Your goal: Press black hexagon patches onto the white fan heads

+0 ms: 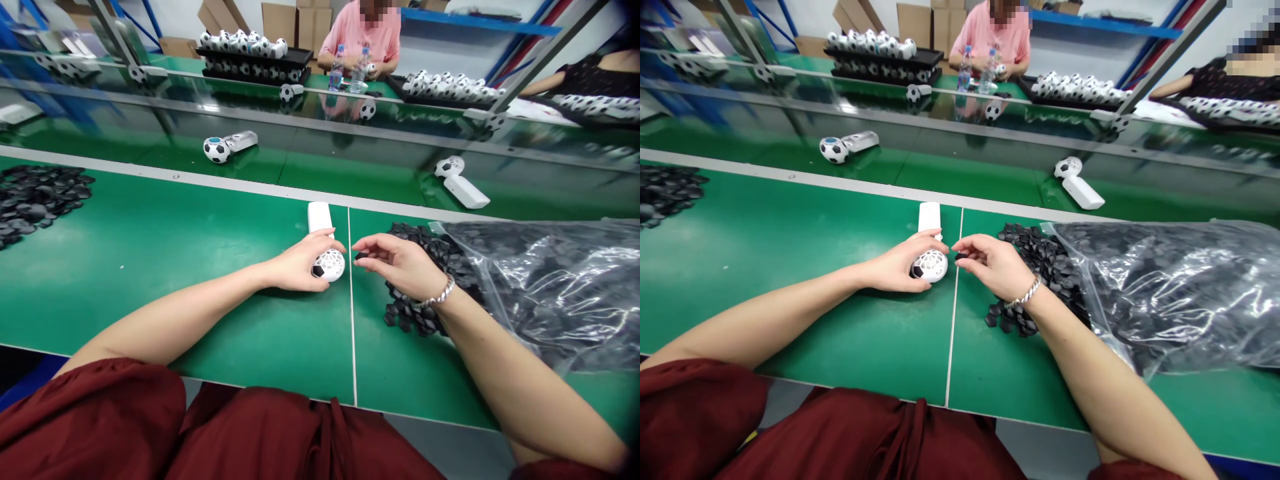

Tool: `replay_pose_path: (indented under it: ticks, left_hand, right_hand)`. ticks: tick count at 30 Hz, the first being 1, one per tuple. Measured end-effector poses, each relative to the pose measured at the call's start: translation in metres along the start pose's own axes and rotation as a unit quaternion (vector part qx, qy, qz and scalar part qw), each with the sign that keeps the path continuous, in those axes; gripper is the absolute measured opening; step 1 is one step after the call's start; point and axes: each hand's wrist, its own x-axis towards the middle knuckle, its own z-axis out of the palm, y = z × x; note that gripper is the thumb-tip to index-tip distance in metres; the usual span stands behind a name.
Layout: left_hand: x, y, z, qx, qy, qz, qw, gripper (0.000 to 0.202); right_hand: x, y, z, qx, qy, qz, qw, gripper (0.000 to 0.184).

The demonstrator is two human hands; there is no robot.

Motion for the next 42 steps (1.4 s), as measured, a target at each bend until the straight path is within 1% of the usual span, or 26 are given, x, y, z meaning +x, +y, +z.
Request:
replay_pose_path:
  ticks: [3, 5, 9, 11, 14, 17, 19, 23, 26, 34, 36, 40, 42]
  left_hand:
    - [0.001, 0.000, -0.004, -0.009, -0.022, 0.006, 1.000, 0.056]
    - [0.001, -0.001, -0.005, -0.008, -0.028, 0.006, 1.000, 0.056]
    - [0.001, -0.001, -0.005, -0.005, -0.023, 0.011, 1.000, 0.057]
    - [0.001, 0.000, -0.004, -0.005, -0.023, 0.014, 1.000, 0.056]
    - [0.001, 0.000, -0.005, -0.007, -0.029, 0.022, 0.999, 0.054]
    - [0.001, 0.001, -0.005, -0.016, -0.031, 0.028, 0.999, 0.052]
    - [0.001, 0.002, -0.003, -0.027, -0.025, 0.020, 0.999, 0.050]
    - [0.002, 0.005, 0.002, -0.036, 0.009, -0.011, 0.999, 0.046]
    - [0.002, 0.005, 0.004, -0.035, 0.021, -0.024, 0.999, 0.043]
    - [0.002, 0.008, 0.009, -0.054, 0.044, -0.044, 0.997, 0.037]
    - [0.002, 0.010, 0.010, -0.057, 0.052, -0.049, 0.996, 0.038]
    - [0.003, 0.012, 0.011, -0.056, 0.062, -0.057, 0.995, 0.042]
    - [0.003, 0.012, 0.011, -0.054, 0.061, -0.057, 0.995, 0.041]
  right_hand:
    - [-0.002, -0.007, 0.003, 0.047, -0.036, 0.025, 0.998, 0.021]
    - [-0.003, -0.010, 0.004, 0.046, -0.038, 0.021, 0.998, 0.021]
    - [-0.003, -0.013, 0.005, -0.043, -0.030, -0.048, 0.997, 0.014]
    - [-0.003, -0.014, 0.007, -0.080, -0.035, -0.070, 0.994, 0.010]
    - [-0.003, -0.013, 0.012, -0.095, -0.046, -0.111, 0.988, 0.008]
    - [-0.003, -0.012, 0.017, -0.096, -0.042, -0.143, 0.984, 0.010]
    - [-0.004, -0.011, 0.020, -0.092, -0.030, -0.134, 0.986, 0.008]
    - [-0.005, -0.010, 0.022, -0.088, -0.014, -0.099, 0.991, 0.005]
    - [-0.004, -0.009, 0.023, -0.088, -0.010, -0.097, 0.991, 0.005]
    - [0.000, -0.003, 0.025, -0.011, -0.014, -0.077, 0.997, 0.007]
    - [0.002, 0.000, 0.025, 0.012, -0.019, -0.063, 0.998, 0.012]
    - [0.005, 0.008, 0.026, 0.057, -0.023, -0.015, 0.998, 0.032]
    - [0.006, 0.009, 0.027, 0.063, -0.031, 0.003, 0.998, 0.036]
